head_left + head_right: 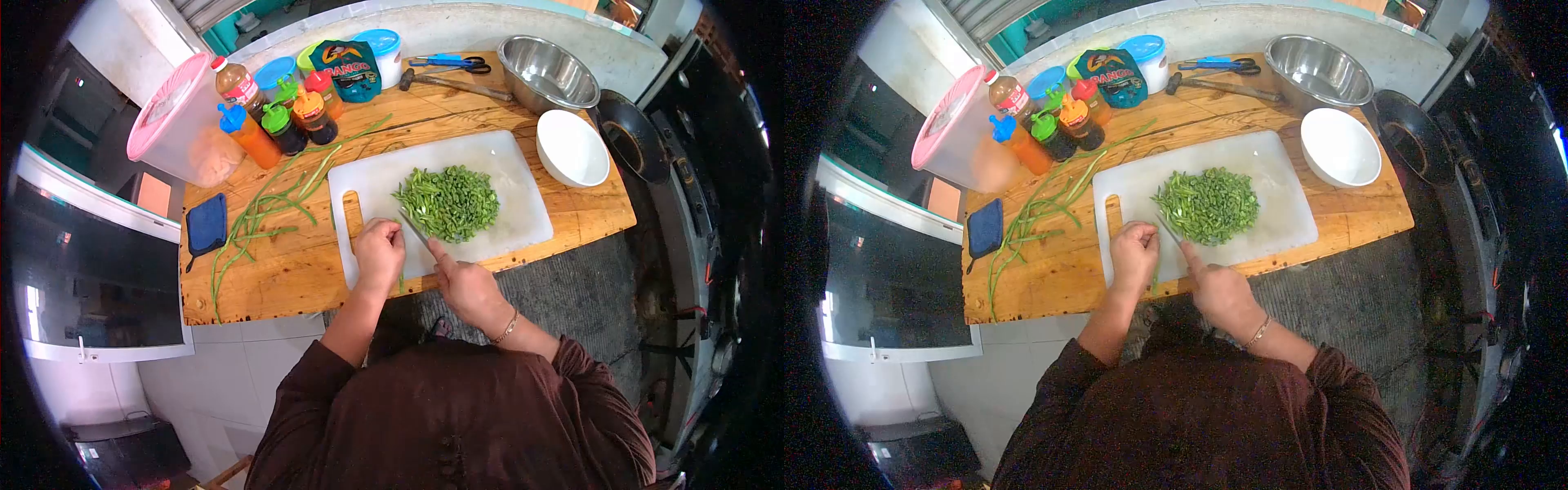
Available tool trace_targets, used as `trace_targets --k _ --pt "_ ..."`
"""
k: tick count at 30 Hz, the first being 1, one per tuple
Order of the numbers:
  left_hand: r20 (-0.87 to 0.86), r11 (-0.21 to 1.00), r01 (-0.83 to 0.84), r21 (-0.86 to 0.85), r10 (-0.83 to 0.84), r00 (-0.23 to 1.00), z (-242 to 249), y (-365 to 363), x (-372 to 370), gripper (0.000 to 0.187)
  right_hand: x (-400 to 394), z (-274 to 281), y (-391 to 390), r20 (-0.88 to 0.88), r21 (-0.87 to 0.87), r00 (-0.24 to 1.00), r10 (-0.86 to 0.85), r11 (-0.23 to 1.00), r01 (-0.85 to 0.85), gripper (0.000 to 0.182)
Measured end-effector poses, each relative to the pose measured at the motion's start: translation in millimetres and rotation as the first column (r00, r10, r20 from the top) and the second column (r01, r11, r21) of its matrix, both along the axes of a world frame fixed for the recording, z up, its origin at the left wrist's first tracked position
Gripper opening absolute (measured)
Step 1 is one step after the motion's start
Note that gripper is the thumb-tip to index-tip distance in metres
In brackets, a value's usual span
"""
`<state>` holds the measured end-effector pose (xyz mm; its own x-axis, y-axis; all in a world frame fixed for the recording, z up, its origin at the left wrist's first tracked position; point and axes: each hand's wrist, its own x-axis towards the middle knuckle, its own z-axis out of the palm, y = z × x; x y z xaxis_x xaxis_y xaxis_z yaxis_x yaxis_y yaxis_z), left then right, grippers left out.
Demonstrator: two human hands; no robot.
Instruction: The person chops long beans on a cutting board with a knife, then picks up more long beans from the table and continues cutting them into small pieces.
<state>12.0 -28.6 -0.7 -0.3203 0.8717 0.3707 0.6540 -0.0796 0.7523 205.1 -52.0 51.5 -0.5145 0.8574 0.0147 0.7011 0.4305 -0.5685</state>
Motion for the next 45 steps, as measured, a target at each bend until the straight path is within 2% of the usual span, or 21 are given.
trace_targets --k 8,11,14,17,22,29,34,37,41,43,45 --pt "0.017 1.000 0.016 -0.005 -0.016 1.000 8 -2 5 0.004 -10 -1 -2 0.159 0.024 0.985 0.060 0.998 -0.064 0.062" --pt "-0.155 0.998 0.044 0.039 -0.038 0.987 9 -2 4 0.005 -25 -4 4 0.149 0.028 0.988 0.047 0.998 -0.052 0.065" --pt "-0.202 0.997 0.064 0.046 -0.054 0.978 15 -4 6 0.005 -36 -8 16 0.109 0.039 0.992 0.057 0.997 -0.062 0.066" --pt "-0.218 0.992 0.016 0.128 0.012 0.976 -1 0 4 0.005 -27 -5 17 0.098 0.026 0.993 0.069 0.997 -0.072 0.065" --pt "-0.085 0.999 0.006 0.052 -0.001 0.996 -6 8 -3 0.004 10 6 -7 0.066 -0.085 0.996 0.052 0.995 -0.047 0.056" --pt "0.012 0.999 0.035 0.008 -0.035 0.999 -1 6 -4 0.005 0 -9 4 -0.022 0.007 0.999 0.025 1.000 -0.025 0.049" --pt "-0.070 0.997 0.043 0.066 -0.038 0.997 4 5 -2 0.004 -15 -10 2 0.113 0.030 0.992 0.049 0.998 -0.052 0.053" --pt "-0.041 0.995 0.060 0.074 -0.057 0.998 3 4 0 0.004 -26 -10 8 0.084 0.062 0.995 0.061 0.996 -0.066 0.057" --pt "-0.116 0.993 0.078 0.086 -0.068 0.991 8 4 0 0.004 -39 -1 30 0.139 -0.007 0.987 0.085 0.996 -0.085 0.061" --pt "-0.099 0.995 0.058 0.077 -0.050 0.994 6 3 1 0.003 -40 0 35 0.171 -0.087 0.981 0.094 0.993 -0.080 0.066" --pt "-0.090 0.997 0.034 0.063 -0.028 0.995 4 6 0 0.004 -24 -1 20 0.188 -0.081 0.974 0.122 0.991 -0.108 0.066"
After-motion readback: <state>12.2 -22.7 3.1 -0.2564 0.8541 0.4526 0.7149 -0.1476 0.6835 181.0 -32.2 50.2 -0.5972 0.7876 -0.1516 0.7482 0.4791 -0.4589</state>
